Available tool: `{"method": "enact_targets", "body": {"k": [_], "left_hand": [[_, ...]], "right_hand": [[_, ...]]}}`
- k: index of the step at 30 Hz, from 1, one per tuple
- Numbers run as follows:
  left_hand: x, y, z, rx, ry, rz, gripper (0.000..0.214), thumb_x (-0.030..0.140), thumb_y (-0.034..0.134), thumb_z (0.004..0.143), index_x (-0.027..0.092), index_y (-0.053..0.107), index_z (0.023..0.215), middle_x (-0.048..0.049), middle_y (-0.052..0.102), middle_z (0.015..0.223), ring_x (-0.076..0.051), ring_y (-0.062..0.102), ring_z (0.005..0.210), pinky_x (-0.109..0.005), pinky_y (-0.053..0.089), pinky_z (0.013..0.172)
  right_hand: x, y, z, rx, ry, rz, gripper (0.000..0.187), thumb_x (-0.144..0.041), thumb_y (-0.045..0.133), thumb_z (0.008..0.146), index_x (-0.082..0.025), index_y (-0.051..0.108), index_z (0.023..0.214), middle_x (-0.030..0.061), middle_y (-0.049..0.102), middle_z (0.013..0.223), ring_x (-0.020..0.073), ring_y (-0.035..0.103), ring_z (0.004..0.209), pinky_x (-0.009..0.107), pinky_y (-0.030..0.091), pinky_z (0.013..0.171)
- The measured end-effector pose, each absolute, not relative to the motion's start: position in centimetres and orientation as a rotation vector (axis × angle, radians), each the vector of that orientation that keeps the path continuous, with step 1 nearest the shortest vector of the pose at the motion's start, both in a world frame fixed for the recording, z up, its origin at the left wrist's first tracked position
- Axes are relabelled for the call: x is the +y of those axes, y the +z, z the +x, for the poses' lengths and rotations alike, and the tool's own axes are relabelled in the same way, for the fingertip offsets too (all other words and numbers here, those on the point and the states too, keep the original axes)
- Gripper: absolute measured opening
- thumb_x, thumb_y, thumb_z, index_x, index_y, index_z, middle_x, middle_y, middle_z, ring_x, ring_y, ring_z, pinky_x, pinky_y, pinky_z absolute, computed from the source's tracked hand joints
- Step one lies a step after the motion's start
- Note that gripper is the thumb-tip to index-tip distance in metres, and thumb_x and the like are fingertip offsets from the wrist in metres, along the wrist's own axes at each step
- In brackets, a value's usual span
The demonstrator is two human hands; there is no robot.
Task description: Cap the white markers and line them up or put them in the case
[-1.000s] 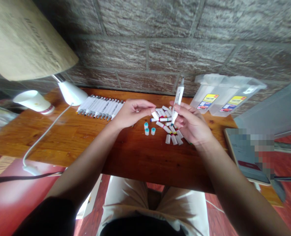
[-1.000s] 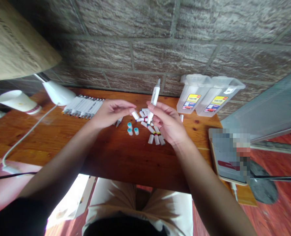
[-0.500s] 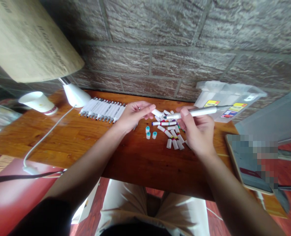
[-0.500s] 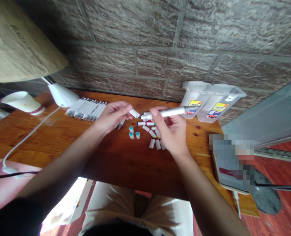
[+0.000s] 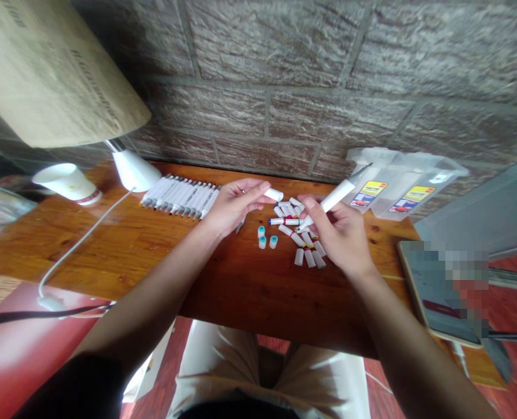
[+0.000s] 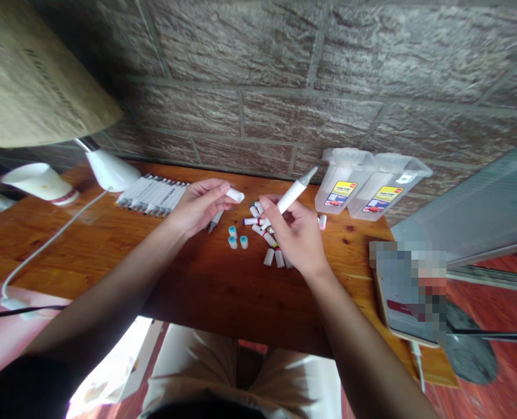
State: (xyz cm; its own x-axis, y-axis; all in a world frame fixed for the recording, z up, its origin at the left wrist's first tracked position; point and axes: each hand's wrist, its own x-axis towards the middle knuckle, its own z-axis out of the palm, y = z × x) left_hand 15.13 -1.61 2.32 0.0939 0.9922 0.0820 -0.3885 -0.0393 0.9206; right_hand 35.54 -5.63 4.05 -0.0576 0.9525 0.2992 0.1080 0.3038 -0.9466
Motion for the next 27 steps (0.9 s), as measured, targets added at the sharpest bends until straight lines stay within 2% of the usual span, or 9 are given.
{"method": "enact_targets", "body": {"k": [6,8,11,14,17,20,23,25,27], "left_hand": [[-1.4,2.0,14.8,0.8,1.374,0.926,0.037,0.036,0.093,0.064,0.018,0.078,0.092,-0.0054,0.081,0.09,-0.019,0.078,0.088,-0.022,0.057,0.076],[-1.3,2.0,14.7,0.79,1.376,0.9,0.036,0.031,0.093,0.065,0.017,0.078,0.094,-0.0056,0.08,0.09,-0.019,0.078,0.09,-0.024,0.058,0.081],[-1.2,2.1,14.6,0.776,1.376,0.861,0.033,0.021,0.09,0.068,0.017,0.078,0.098,-0.0057,0.08,0.095,-0.017,0.077,0.095,-0.027,0.058,0.091],[-1.1,2.2,14.6,0.769,1.394,0.813,0.031,0.011,0.085,0.07,0.017,0.077,0.1,-0.0053,0.08,0.099,-0.015,0.076,0.097,-0.029,0.057,0.099],[-1.0,2.2,14.6,0.749,1.408,0.778,0.031,0.006,0.083,0.07,0.016,0.077,0.098,-0.0047,0.08,0.099,-0.014,0.076,0.095,-0.028,0.056,0.101],[-1.0,2.1,14.7,0.733,1.397,0.786,0.033,0.004,0.082,0.068,0.016,0.078,0.098,-0.0045,0.08,0.099,-0.013,0.076,0.093,-0.027,0.056,0.101],[-1.0,2.2,14.7,0.731,1.386,0.806,0.034,0.004,0.084,0.066,0.017,0.078,0.097,-0.0044,0.08,0.099,-0.014,0.076,0.094,-0.026,0.056,0.1],[-1.1,2.2,14.7,0.731,1.377,0.815,0.032,0.007,0.086,0.066,0.017,0.078,0.096,-0.0047,0.08,0.097,-0.014,0.076,0.093,-0.025,0.057,0.098],[-1.2,2.2,14.6,0.73,1.366,0.828,0.028,0.013,0.089,0.067,0.016,0.079,0.093,-0.0055,0.08,0.095,-0.014,0.076,0.091,-0.024,0.058,0.094]], "right_hand": [[-5.5,3.7,35.6,-1.516,1.213,-0.988,0.044,-0.051,0.079,0.081,-0.021,0.066,0.111,-0.0008,0.07,0.07,0.0107,0.053,0.049,0.023,0.038,0.042],[-5.5,3.5,35.4,-1.494,1.251,-0.97,0.054,-0.05,0.081,0.079,-0.024,0.061,0.123,-0.0013,0.07,0.069,0.0115,0.054,0.048,0.023,0.037,0.041],[-5.4,3.2,35.3,-1.394,1.18,-0.962,0.083,-0.05,0.081,0.08,-0.033,0.039,0.149,-0.0034,0.069,0.068,0.0117,0.051,0.044,0.024,0.036,0.039],[-5.1,3.2,35.6,-1.328,1.021,-0.962,0.091,-0.051,0.077,0.084,-0.037,0.024,0.157,-0.0035,0.068,0.069,0.0104,0.046,0.039,0.025,0.033,0.039],[-5.0,3.3,36.0,-1.34,0.928,-0.956,0.071,-0.055,0.07,0.089,-0.039,0.04,0.15,-0.0021,0.066,0.069,0.0105,0.045,0.04,0.026,0.03,0.04],[-5.2,3.7,36.1,-1.306,0.943,-0.955,0.045,-0.059,0.065,0.09,-0.034,0.059,0.127,0.0009,0.069,0.076,0.0104,0.046,0.043,0.028,0.032,0.042],[-5.7,4.1,35.9,-1.25,1.048,-0.839,0.047,-0.068,0.061,0.088,-0.032,0.057,0.117,0.0065,0.075,0.1,0.0126,0.057,0.053,0.029,0.039,0.045],[-5.9,4.2,35.7,-1.253,1.099,-0.791,0.052,-0.069,0.07,0.081,-0.031,0.054,0.113,0.0079,0.075,0.114,0.0144,0.063,0.061,0.028,0.043,0.048],[-5.7,4.2,35.6,-1.253,1.087,-0.826,0.053,-0.059,0.082,0.075,-0.031,0.051,0.108,0.0059,0.076,0.112,0.0136,0.065,0.061,0.026,0.043,0.047]]}}
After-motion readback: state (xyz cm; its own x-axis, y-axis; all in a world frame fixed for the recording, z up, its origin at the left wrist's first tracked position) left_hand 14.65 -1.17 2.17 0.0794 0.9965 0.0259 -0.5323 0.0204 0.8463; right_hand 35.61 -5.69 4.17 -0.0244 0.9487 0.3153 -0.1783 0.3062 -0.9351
